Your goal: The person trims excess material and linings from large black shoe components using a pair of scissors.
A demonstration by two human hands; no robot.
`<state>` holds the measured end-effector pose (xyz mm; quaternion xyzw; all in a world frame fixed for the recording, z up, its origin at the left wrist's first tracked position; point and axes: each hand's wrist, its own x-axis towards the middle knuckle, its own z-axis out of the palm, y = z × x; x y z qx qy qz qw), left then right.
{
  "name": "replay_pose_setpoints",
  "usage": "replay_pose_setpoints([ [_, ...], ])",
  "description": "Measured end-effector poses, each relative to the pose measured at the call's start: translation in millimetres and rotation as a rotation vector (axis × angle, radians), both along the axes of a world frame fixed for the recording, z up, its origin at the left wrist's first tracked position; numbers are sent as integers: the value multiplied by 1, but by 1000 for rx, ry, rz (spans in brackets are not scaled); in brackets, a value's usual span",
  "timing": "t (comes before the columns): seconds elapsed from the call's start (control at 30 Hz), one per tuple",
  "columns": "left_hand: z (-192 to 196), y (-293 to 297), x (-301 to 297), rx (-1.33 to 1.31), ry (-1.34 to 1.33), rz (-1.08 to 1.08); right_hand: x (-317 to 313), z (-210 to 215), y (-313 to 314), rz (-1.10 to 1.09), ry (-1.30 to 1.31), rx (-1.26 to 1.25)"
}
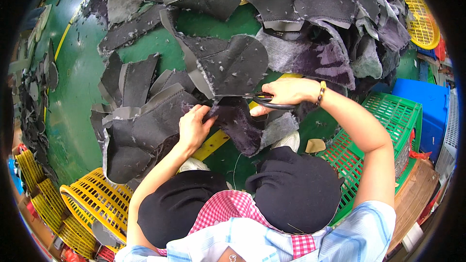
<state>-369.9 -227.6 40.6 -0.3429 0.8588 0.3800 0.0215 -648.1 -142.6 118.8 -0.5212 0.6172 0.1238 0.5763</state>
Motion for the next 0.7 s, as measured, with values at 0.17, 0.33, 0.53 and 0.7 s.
replay_pose_setpoints([
  [0.17, -3, 4, 6, -35, 114, 10, -15, -21, -32, 2, -274, 426],
  [0.33, -7, 5, 12, 1, 163, 52, 0, -19, -50, -35, -244, 362],
  [0.53, 27, -37, -5, 860, -117, 237, 10, -34, 9, -403, -397, 259],
  [0.7, 12, -53, -10, 1062, -189, 97, 44, -61, 33, -587, -731, 173],
])
